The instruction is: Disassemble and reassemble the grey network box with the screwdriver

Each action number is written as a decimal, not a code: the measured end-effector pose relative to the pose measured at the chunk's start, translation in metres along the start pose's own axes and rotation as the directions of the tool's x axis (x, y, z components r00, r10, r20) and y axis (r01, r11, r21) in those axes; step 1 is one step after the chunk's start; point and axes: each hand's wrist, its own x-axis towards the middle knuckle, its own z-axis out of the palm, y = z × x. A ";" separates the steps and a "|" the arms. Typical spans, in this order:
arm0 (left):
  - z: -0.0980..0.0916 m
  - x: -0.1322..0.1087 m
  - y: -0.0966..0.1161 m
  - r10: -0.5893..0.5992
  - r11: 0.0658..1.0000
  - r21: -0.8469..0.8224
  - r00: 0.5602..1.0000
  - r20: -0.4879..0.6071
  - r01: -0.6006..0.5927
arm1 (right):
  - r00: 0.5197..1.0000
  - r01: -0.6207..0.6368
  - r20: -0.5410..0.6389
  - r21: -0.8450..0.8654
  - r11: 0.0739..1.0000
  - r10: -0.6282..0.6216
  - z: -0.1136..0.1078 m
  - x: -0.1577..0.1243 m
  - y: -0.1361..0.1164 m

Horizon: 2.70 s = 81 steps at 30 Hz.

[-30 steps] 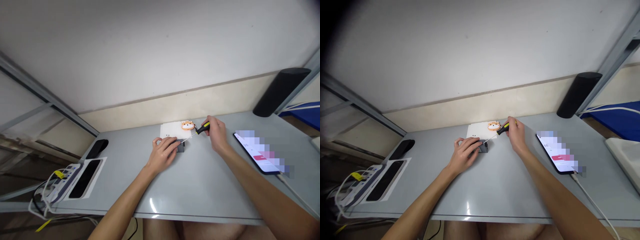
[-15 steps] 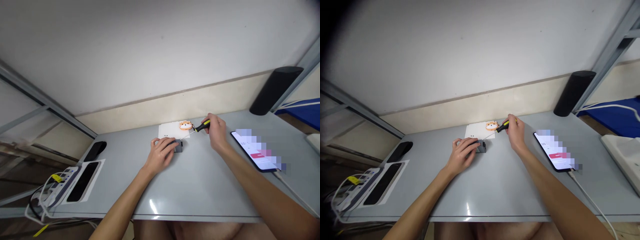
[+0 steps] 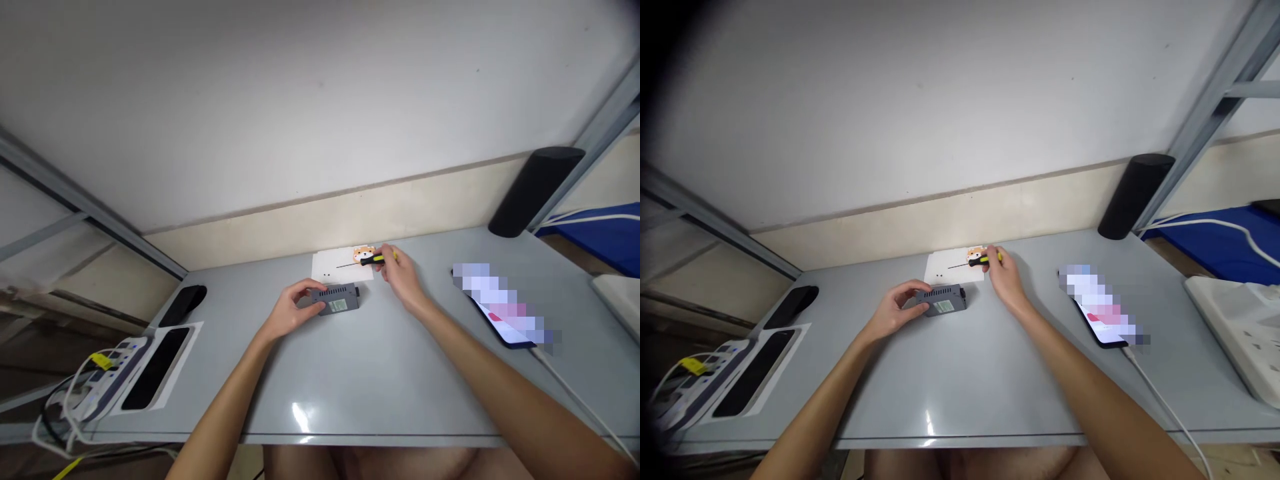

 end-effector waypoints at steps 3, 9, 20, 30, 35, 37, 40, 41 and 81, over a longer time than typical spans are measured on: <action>0.001 0.002 -0.006 -0.068 0.992 -0.111 0.997 -0.026 0.065 | 0.997 0.025 0.074 -0.090 0.996 -0.019 0.005 -0.004 0.005; 0.007 0.006 -0.014 -0.169 0.966 -0.215 0.981 -0.093 0.146 | 0.988 0.032 0.155 -0.121 0.992 -0.013 0.008 -0.009 0.007; 0.024 0.006 -0.022 -0.158 0.987 0.012 0.981 -0.108 0.160 | 0.977 0.089 0.205 -0.154 0.984 -0.056 0.009 -0.010 0.013; 0.011 0.001 -0.014 -0.084 0.990 0.124 0.989 0.118 0.069 | 0.977 0.128 0.187 -0.148 0.981 -0.100 0.009 -0.008 0.013; 0.000 -0.007 0.001 -0.081 0.986 0.163 0.945 0.316 0.031 | 0.982 0.107 0.172 -0.173 0.979 -0.077 0.007 -0.009 0.010; 0.001 -0.008 0.005 -0.074 0.984 0.175 0.951 0.300 0.021 | 0.983 0.104 0.171 -0.174 0.979 -0.074 0.007 -0.010 0.011; 0.004 -0.008 0.006 -0.033 0.984 0.178 0.961 0.273 -0.017 | 0.986 0.112 0.140 -0.152 0.982 -0.091 0.007 -0.010 0.010; 0.005 -0.007 0.006 -0.018 0.984 0.174 0.964 0.265 -0.030 | 0.988 0.109 0.125 -0.140 0.984 -0.092 0.007 -0.010 0.009; 0.022 -0.007 0.002 0.218 0.923 0.344 0.970 -0.104 -0.171 | 0.997 -0.066 0.034 0.090 0.994 0.064 0.002 -0.016 -0.022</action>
